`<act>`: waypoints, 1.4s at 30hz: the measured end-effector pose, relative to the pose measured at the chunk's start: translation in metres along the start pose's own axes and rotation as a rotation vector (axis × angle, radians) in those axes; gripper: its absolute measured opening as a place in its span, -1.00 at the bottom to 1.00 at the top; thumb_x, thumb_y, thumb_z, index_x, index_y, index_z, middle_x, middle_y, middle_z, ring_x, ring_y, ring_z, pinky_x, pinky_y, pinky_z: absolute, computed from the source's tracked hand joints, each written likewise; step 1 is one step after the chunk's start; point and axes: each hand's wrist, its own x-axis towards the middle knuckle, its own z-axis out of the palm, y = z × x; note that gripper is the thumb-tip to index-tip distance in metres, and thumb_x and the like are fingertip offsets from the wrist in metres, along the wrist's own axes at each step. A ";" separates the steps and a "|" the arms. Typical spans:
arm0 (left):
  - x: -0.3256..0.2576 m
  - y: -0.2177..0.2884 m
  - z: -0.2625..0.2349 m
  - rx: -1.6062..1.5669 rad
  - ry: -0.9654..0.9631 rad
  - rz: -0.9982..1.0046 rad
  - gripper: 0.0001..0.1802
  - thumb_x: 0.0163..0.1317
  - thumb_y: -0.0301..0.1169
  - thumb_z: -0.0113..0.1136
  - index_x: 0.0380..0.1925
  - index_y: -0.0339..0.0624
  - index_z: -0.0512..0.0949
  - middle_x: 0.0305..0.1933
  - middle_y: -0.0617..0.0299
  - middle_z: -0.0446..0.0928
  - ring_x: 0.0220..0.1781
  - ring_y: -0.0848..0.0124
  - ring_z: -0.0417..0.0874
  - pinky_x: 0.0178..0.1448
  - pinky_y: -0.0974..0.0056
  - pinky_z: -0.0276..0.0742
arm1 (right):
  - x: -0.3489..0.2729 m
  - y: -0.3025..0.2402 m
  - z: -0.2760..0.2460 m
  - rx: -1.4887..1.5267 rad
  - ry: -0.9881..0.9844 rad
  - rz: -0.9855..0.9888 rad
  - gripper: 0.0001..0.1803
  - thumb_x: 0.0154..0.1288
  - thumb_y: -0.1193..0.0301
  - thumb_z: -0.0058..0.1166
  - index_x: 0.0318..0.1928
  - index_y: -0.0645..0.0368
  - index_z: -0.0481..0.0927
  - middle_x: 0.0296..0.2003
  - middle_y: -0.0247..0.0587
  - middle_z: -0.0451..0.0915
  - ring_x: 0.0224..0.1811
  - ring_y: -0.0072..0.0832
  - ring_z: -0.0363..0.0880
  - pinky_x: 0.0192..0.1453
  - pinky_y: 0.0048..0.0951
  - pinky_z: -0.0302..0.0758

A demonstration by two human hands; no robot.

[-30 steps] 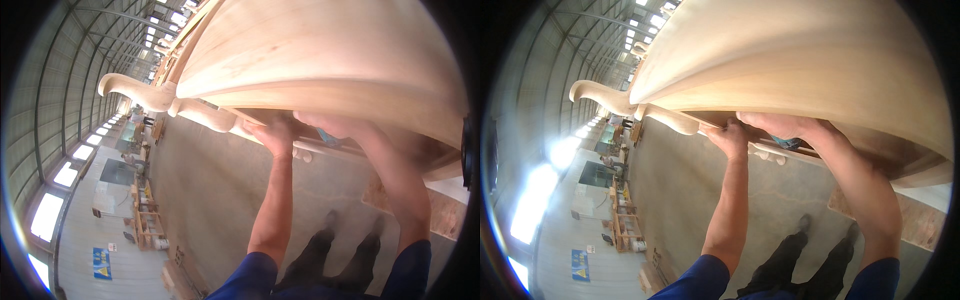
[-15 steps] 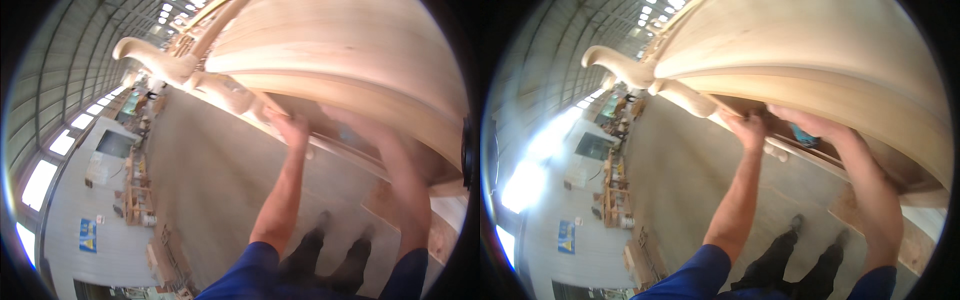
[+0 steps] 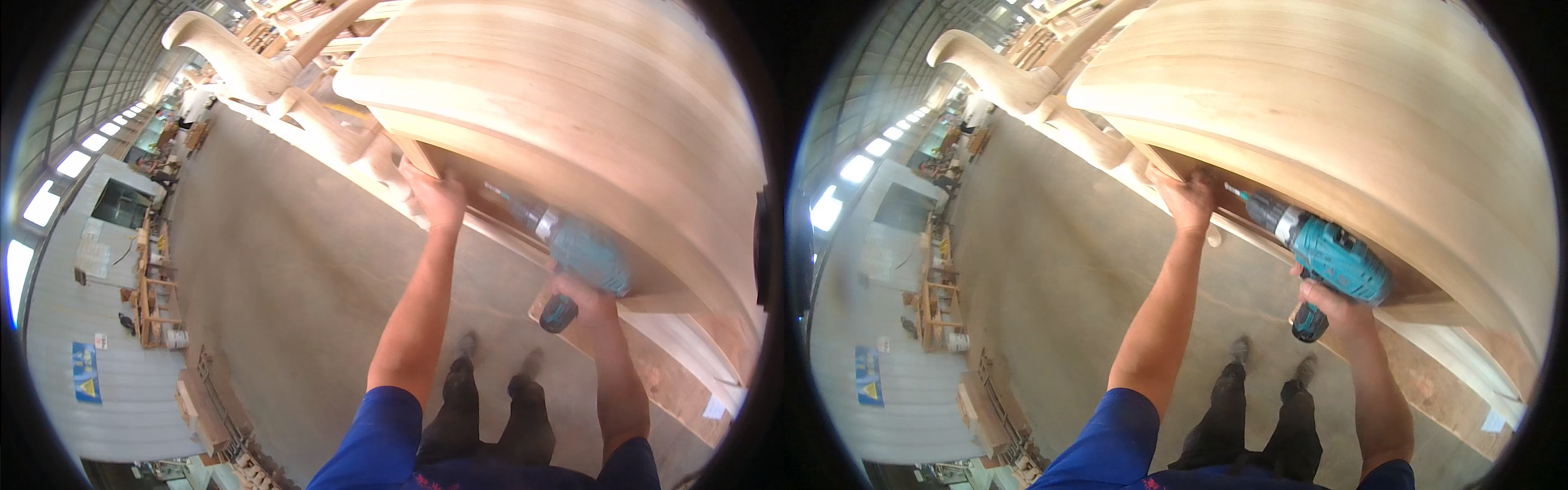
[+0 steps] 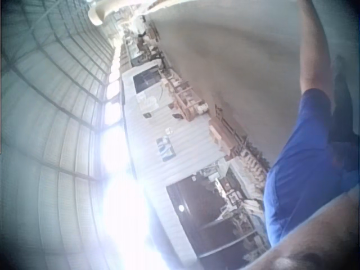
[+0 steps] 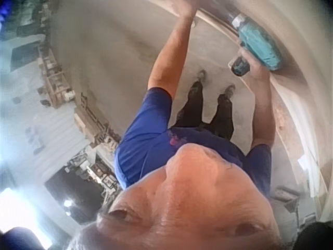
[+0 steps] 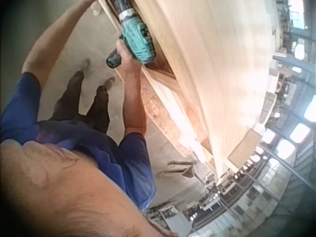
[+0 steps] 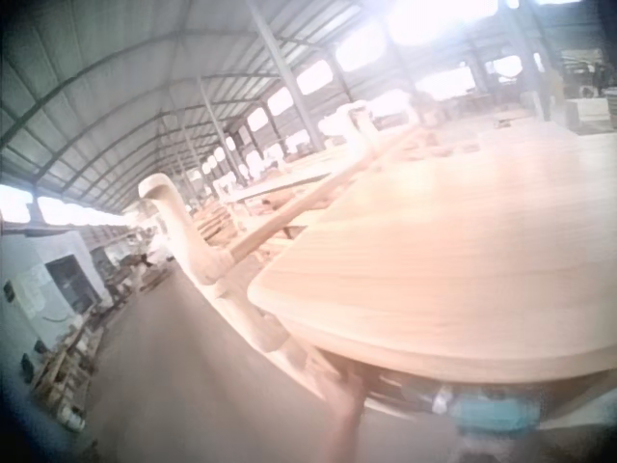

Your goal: The person assembles wooden furniture by using a power drill to drive screws into hinges and cabinet joints, and by hand fitting wooden panels and components together.

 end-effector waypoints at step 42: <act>0.373 0.404 -0.014 -0.210 -1.020 1.040 -0.83 0.19 -0.50 0.22 -0.24 -0.30 0.69 -0.32 0.06 0.70 -0.29 0.34 0.72 -0.12 0.26 0.60 | -0.158 -0.111 0.165 -0.099 0.917 0.052 -0.66 0.12 0.58 0.24 -0.04 0.25 0.64 -0.24 -0.25 0.70 -0.25 -0.49 0.66 -0.18 -0.40 0.62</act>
